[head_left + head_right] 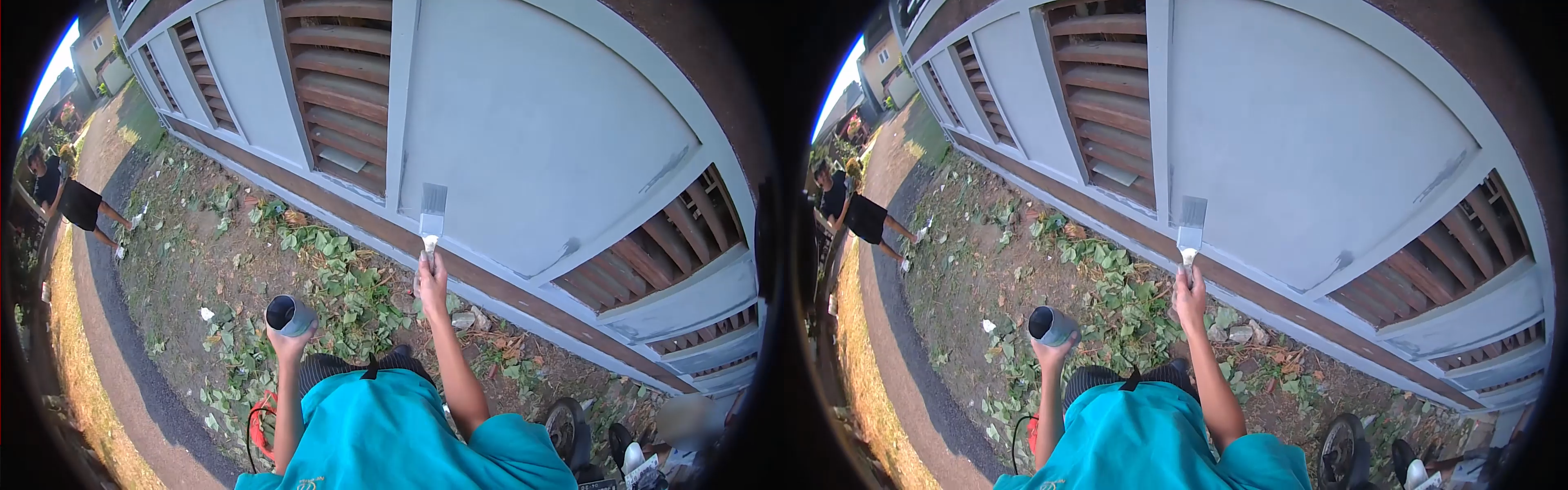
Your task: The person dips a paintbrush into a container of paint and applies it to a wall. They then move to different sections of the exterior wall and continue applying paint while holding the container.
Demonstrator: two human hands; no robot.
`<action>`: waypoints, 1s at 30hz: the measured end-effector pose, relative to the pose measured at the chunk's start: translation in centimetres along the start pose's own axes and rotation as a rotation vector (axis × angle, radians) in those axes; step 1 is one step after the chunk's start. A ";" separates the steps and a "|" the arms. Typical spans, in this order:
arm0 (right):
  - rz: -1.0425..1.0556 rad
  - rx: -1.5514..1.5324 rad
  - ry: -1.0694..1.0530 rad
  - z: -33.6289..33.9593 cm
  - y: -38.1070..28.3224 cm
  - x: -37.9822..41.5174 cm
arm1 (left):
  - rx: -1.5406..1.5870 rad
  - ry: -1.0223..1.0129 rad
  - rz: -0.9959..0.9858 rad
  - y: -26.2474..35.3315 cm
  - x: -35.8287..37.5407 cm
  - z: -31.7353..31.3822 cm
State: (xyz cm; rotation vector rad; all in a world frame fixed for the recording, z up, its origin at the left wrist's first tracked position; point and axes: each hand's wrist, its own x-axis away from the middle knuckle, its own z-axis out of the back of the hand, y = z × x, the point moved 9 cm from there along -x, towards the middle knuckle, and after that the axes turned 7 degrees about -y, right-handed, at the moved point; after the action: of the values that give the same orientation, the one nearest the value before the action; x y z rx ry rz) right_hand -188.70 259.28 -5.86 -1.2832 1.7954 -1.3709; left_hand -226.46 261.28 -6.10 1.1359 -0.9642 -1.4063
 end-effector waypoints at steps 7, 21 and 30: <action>0.178 -0.194 0.140 3.5 -4.1 -3.1 | 0.148 -0.291 -0.100 4.5 -8.8 -10.7; 0.430 -0.043 0.383 -4.9 -13.3 -12.0 | 0.145 -0.739 -0.338 6.7 -24.4 -19.8; 0.432 -0.217 0.415 -15.0 -12.3 -17.9 | 0.041 -0.756 -0.303 5.4 -33.5 -12.2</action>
State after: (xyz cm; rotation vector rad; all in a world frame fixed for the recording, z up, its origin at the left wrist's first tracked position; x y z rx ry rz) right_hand -189.67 281.45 8.42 -0.6675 2.3848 -1.2788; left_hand -212.96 293.94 0.91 0.7937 -1.3792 -2.1456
